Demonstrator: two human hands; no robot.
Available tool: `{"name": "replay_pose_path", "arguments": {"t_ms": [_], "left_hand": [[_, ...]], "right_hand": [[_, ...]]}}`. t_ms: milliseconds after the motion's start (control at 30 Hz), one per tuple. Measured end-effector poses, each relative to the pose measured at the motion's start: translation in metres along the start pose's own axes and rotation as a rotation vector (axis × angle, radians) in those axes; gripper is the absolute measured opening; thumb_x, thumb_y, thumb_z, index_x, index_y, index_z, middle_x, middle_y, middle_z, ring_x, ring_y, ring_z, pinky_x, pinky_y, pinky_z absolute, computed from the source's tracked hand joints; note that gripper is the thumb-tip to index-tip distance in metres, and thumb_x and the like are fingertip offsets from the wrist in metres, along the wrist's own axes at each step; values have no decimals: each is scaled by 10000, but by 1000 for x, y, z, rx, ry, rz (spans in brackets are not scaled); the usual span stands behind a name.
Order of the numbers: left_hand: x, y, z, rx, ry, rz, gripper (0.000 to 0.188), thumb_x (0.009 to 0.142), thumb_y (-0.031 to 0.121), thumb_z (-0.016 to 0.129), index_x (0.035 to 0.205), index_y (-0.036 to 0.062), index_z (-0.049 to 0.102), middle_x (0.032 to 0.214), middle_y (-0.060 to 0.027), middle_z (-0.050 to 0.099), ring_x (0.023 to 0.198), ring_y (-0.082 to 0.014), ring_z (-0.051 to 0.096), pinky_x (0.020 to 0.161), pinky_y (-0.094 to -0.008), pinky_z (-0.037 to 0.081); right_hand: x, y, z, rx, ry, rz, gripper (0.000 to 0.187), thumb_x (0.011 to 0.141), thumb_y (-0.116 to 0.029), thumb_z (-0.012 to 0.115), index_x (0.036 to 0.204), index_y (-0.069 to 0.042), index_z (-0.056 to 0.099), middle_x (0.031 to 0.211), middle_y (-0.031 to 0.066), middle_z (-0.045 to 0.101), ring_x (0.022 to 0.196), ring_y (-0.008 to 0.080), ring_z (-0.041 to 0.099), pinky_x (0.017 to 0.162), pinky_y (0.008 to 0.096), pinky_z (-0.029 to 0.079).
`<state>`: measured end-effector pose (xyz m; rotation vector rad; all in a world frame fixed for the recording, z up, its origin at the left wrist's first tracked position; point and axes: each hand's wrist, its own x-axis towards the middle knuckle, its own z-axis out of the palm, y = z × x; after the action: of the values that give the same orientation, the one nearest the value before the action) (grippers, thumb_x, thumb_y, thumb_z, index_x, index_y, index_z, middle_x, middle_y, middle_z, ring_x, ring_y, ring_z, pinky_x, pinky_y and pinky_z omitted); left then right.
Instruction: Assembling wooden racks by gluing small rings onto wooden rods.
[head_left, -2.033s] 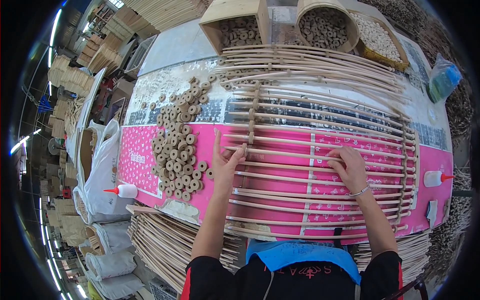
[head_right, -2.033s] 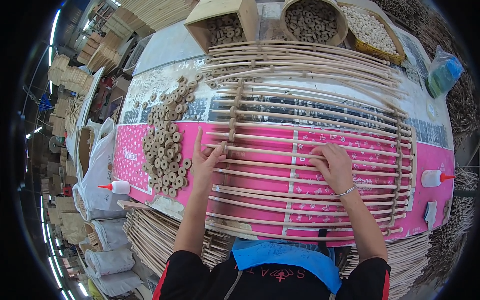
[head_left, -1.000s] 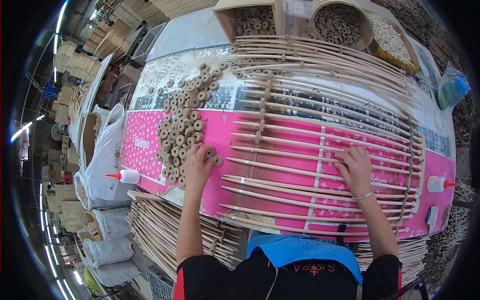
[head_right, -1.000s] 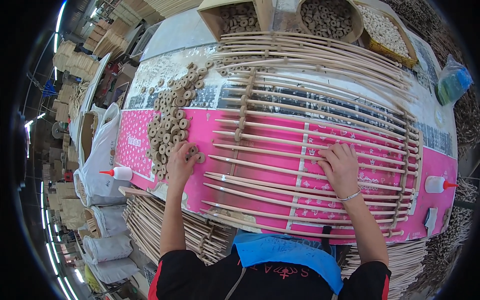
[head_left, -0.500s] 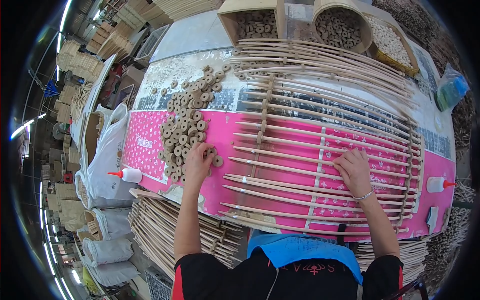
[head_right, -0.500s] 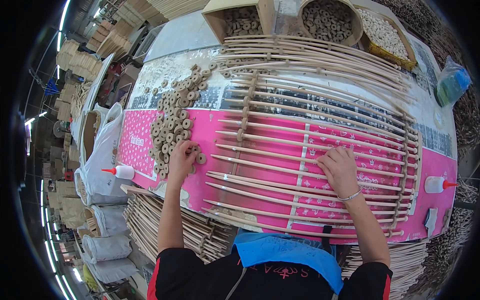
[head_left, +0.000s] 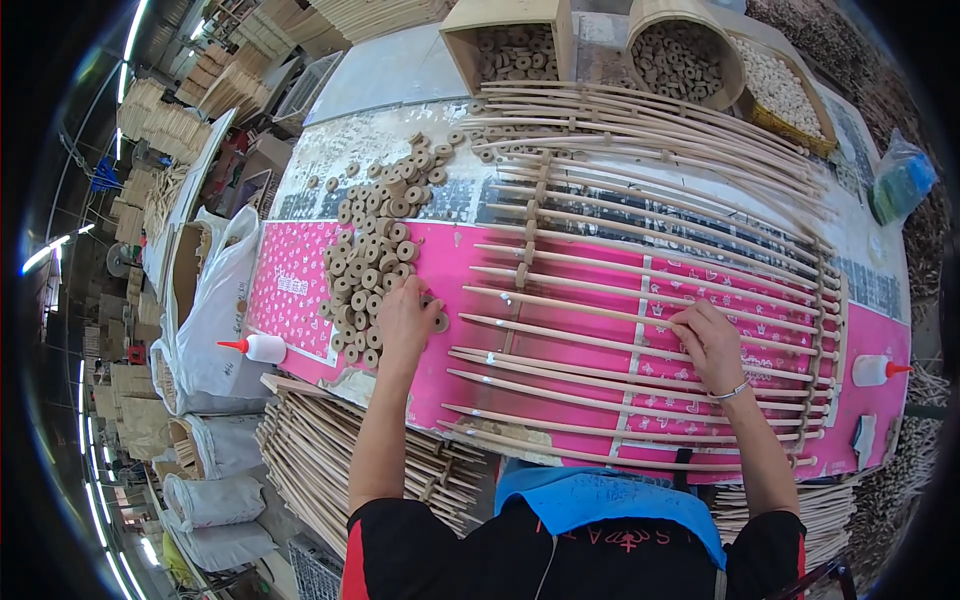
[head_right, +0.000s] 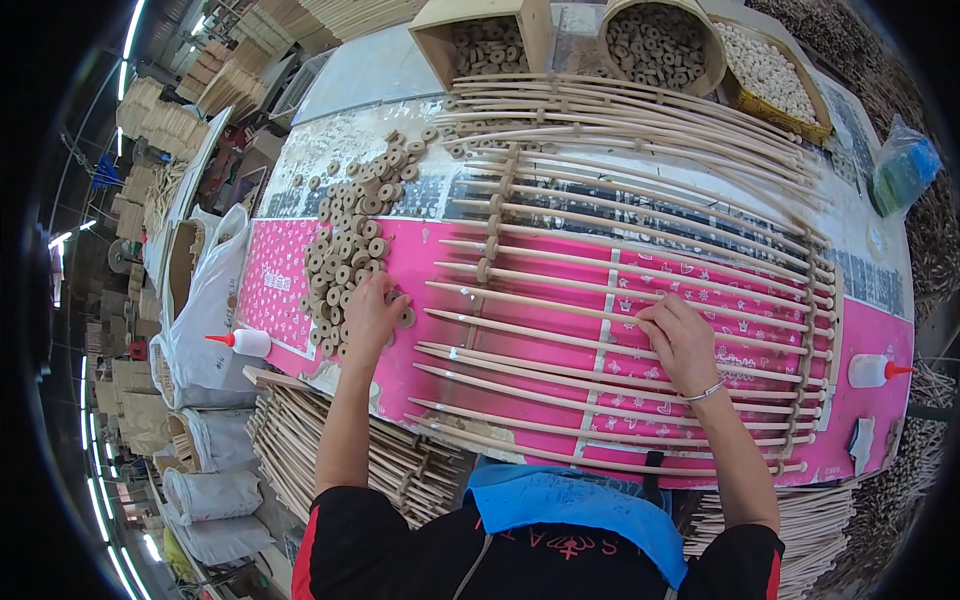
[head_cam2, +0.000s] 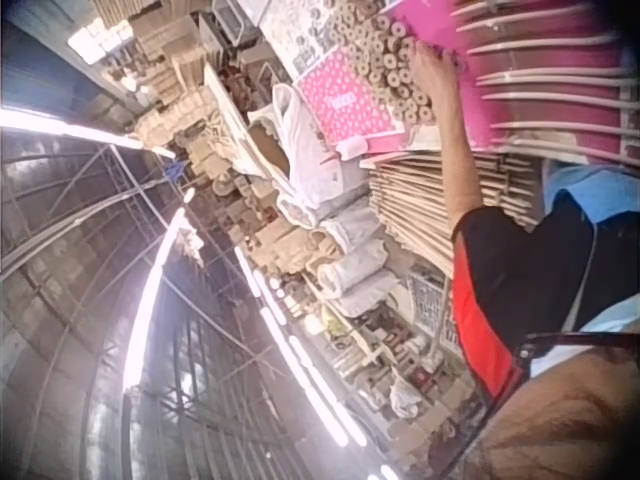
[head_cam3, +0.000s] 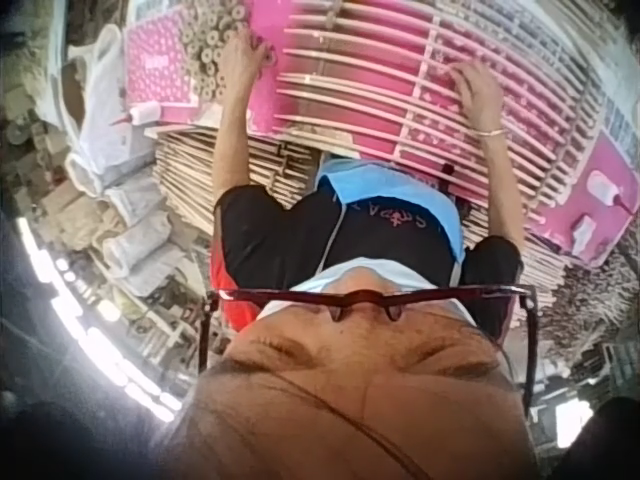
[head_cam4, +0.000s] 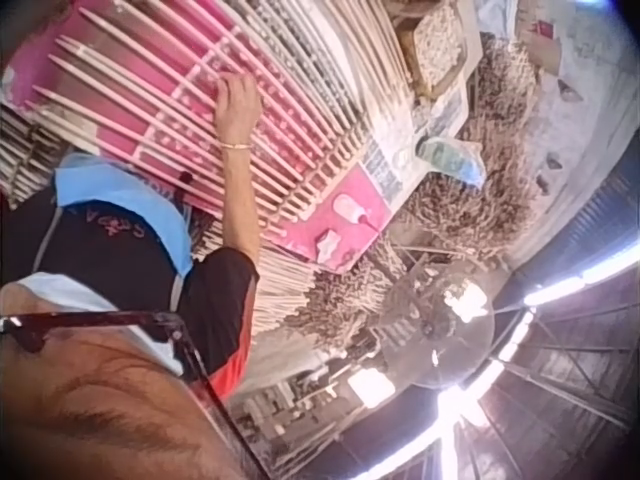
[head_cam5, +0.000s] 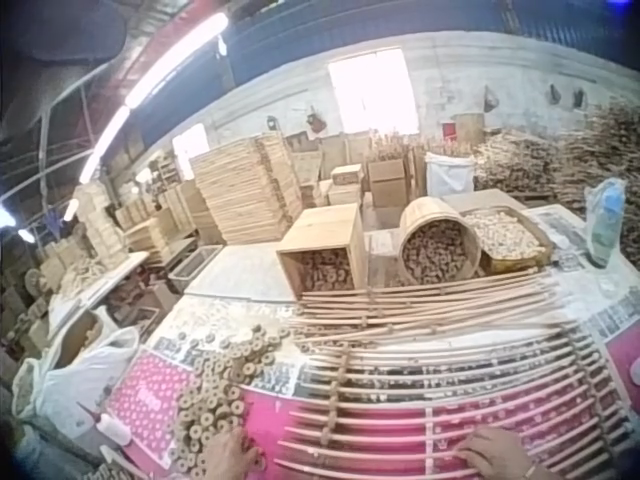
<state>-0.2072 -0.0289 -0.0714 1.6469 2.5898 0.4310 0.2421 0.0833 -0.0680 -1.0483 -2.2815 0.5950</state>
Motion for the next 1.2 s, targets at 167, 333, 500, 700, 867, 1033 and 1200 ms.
{"name": "replay_pose_path", "arguments": {"t_ms": [167,333,500,700,867,1033,1200], "left_hand": [[4,4,-5,-198,0,22,252,853,144,792,1046,18,691,947,-90,693,849,-248,684,775,-364,544],[1,16,3,-1291,-223,-178,296,1011,145,687,1257,-20,682,1052,-38,734,930,-103,676,875,-266,552],[-2,29,9,-1424,-185,-305,287,1039,136,637,1288,-5,666,1133,-60,722,1016,-122,692,954,-292,571],[-6,51,11,-1444,-212,-308,391,1001,134,699,1363,13,615,1076,-52,729,981,-108,687,891,-272,556],[-14,76,14,-1527,-132,-277,822,933,74,763,1606,66,292,1196,-113,673,995,-155,695,844,-274,582],[-17,98,13,-1407,-30,-297,1087,870,62,825,1667,152,92,1326,-178,556,988,-172,691,780,-297,618],[-21,98,17,-1401,10,-280,1110,873,50,818,1669,164,52,1340,-187,536,955,-168,690,753,-310,631]], "right_hand": [[-1,0,-1,72,-2,28,89,916,-27,686,1000,-8,705,900,106,621,785,268,646,676,345,505],[1,0,-4,75,11,57,84,920,-75,700,990,-36,722,909,77,639,811,246,672,679,352,530],[2,0,-6,87,9,45,85,922,-68,696,996,-34,721,916,78,642,818,244,672,682,351,529],[2,1,-2,96,10,20,98,907,-62,715,998,-25,716,911,76,643,812,236,676,689,338,543],[5,-2,-2,149,-9,109,130,864,-67,760,979,-33,709,893,73,643,770,212,675,657,326,547],[7,-1,-1,28,37,-10,137,867,-97,761,976,-43,698,865,75,636,751,228,660,658,355,528],[7,-5,0,8,28,7,129,891,-143,743,969,-50,697,848,80,630,755,256,647,676,383,515]]}}
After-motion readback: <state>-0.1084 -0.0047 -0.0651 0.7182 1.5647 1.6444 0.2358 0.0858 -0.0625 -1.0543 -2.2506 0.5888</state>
